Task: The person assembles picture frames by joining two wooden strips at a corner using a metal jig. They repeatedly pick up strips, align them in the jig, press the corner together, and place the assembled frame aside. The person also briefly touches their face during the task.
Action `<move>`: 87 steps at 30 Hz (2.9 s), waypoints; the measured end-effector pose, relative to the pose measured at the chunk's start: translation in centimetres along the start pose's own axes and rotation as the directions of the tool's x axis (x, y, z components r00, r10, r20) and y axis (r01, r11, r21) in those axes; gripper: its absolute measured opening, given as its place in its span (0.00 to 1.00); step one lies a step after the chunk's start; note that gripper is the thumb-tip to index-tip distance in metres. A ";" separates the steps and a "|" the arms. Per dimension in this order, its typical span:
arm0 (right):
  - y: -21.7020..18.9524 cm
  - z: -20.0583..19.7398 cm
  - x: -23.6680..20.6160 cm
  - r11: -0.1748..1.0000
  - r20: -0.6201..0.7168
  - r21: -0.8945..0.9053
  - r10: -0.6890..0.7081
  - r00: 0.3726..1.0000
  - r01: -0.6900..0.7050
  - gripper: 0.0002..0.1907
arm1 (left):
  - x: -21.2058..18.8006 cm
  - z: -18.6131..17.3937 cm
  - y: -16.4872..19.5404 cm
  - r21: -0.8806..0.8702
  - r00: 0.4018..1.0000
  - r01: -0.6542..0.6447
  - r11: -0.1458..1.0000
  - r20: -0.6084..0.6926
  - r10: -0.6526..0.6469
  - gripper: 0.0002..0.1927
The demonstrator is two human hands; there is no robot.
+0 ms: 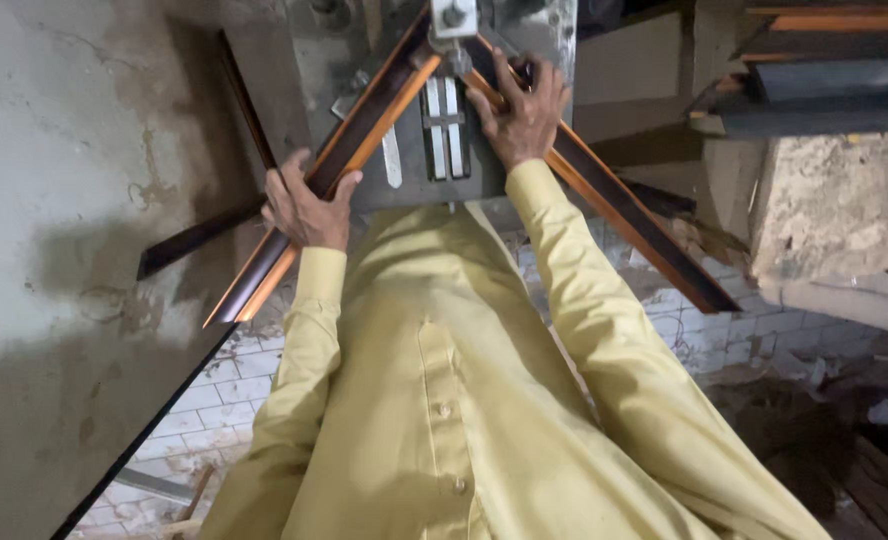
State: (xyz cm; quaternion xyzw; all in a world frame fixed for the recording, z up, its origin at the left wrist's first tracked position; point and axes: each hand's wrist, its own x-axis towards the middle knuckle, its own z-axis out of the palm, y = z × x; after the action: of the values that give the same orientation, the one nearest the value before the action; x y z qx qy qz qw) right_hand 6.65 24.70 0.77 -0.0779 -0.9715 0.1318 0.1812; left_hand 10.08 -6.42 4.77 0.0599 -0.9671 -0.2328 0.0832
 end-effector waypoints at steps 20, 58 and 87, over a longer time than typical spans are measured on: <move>16.8 -17.1 -17.1 0.991 0.133 -0.054 0.133 0.982 -0.126 0.25 | -7.3 -7.4 -12.1 -0.054 0.844 -0.115 0.992 0.522 0.127 0.53; 9.1 -16.8 -16.3 0.951 0.638 0.142 -0.301 0.708 0.276 0.20 | -4.1 1.9 -27.3 -0.460 0.605 0.677 0.574 -0.097 -0.791 0.36; 13.1 -17.9 -20.7 0.827 0.366 0.210 0.429 0.826 -0.522 0.24 | -7.0 3.1 -21.2 -0.700 0.705 0.437 0.566 -0.124 -0.698 0.12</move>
State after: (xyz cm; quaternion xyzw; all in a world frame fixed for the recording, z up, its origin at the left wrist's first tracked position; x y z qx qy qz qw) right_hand 33.77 37.14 6.26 -0.2706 -0.9045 0.3296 0.0008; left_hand 17.95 -22.73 -8.61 0.3884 -0.7209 -0.5356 0.2062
